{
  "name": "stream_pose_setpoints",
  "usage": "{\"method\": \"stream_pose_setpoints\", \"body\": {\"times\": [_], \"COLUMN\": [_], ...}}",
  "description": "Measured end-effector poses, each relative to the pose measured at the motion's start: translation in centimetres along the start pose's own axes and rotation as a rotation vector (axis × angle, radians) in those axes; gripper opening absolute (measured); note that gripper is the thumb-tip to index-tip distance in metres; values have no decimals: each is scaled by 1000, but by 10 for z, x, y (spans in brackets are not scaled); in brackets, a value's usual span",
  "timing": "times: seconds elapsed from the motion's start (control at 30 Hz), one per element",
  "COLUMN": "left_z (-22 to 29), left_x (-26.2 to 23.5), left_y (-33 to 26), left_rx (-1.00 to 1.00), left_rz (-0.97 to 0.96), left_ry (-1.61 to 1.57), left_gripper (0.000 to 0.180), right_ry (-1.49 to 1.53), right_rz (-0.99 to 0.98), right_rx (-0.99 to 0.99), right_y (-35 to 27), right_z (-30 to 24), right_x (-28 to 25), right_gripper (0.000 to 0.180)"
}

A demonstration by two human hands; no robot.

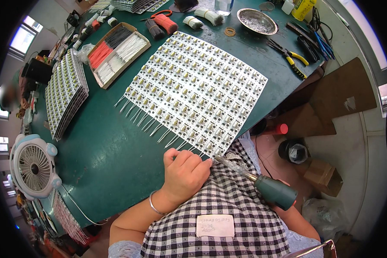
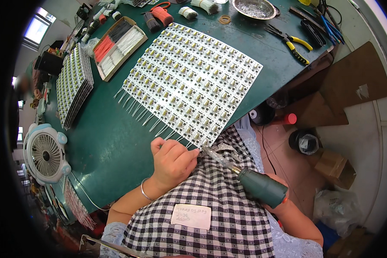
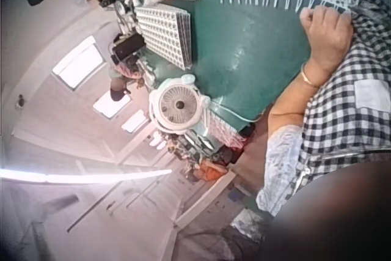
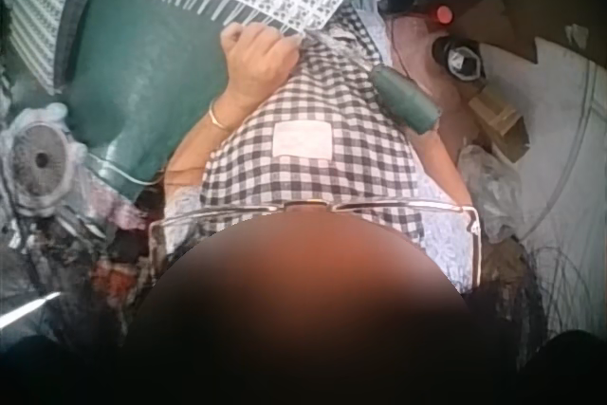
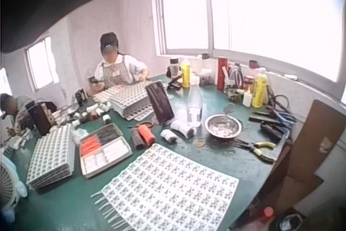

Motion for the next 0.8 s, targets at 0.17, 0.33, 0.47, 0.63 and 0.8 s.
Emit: {"method": "stream_pose_setpoints", "body": {"times": [0.17, 0.33, 0.47, 0.63, 0.8], "left_z": [2, 0, -14, -65, -133], "left_x": [3, -4, -17, -65, -121], "left_y": [-1, -2, -11, -15, 24], "left_rx": [-5, -7, -23, -187, -234], "left_rz": [-13, 0, -51, -113, 151], "left_ry": [-6, 9, 13, 88, 150], "left_gripper": [15, 16, 10, 11, 16], "right_ry": [249, 456, 472, 523, 670], "right_rz": [103, 307, 504, 528, 516], "right_rx": [109, 118, 159, 159, 167], "right_y": [-9, 26, 50, 88, 129], "right_z": [17, -4, 5, -4, -12], "right_x": [-9, -1, -8, -2, 7], "right_gripper": [46, 52, 47, 45, 46]}}
Point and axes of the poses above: each hand's wrist, its own y-axis towards the middle knuckle, its own x-axis out of the palm, z = x × y, the point moved 9 cm from there along y, towards the middle knuckle, and after that the axes turned 5 degrees about z, right-handed, at the moved point
